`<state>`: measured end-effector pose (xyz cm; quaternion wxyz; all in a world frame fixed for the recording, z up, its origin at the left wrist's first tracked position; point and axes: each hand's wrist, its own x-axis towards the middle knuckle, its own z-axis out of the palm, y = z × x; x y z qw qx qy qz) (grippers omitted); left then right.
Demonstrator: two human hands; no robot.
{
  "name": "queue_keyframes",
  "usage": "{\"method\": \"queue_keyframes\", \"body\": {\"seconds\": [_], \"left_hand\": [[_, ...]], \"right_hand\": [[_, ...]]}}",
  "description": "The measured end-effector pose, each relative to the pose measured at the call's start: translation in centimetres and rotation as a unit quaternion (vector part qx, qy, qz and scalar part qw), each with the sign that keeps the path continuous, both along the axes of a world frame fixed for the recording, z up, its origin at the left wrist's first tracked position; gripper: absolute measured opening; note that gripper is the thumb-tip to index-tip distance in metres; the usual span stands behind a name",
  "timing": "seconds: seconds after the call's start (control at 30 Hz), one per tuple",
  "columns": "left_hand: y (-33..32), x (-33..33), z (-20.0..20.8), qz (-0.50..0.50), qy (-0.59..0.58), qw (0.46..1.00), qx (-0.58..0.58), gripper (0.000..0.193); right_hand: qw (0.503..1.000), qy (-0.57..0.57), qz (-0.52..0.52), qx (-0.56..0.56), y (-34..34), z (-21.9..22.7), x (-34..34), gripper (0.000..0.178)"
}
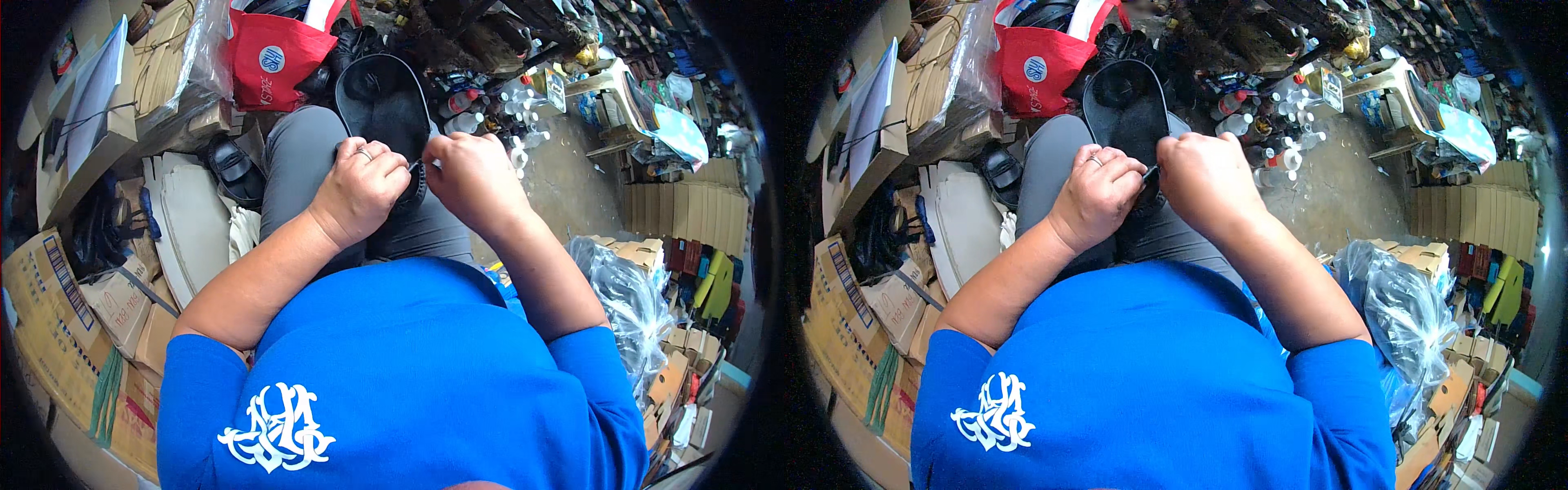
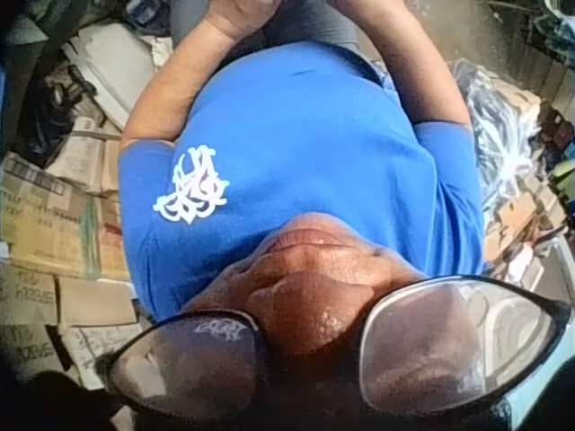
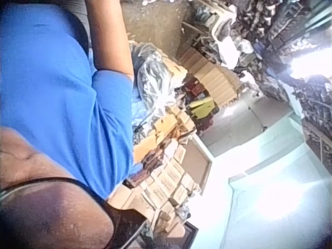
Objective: The recorder is hand-stitching a black leather component onto a shoe upper using a needle and thread.
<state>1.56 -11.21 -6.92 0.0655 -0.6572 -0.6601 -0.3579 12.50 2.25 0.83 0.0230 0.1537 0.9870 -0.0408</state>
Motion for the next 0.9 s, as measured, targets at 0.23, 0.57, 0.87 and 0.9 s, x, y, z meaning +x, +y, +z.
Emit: {"method": "queue_keyframes", "body": {"seconds": [0.23,0.57,0.87,0.9], "left_hand": [[-1.6,0.5,0.9,0.012,-0.056,0.998,-0.039,0.025],[-1.8,0.4,0.6,-0.013,-0.031,0.999,-0.039,0.030],[-1.7,0.5,0.5,-0.007,0.000,0.999,-0.048,0.025],[-1.6,0.5,0.5,-0.008,-0.006,0.999,-0.047,0.025]], "right_hand": [[0.961,0.004,-0.072,-0.267,1.2,-0.8,1.8,0.013],[0.964,0.088,-0.071,-0.242,1.7,-1.8,1.3,0.021],[0.990,-0.090,0.074,0.081,0.5,-1.2,-3.0,0.019],[0.990,-0.089,0.074,0.080,0.6,-1.8,-3.2,0.019]]}}
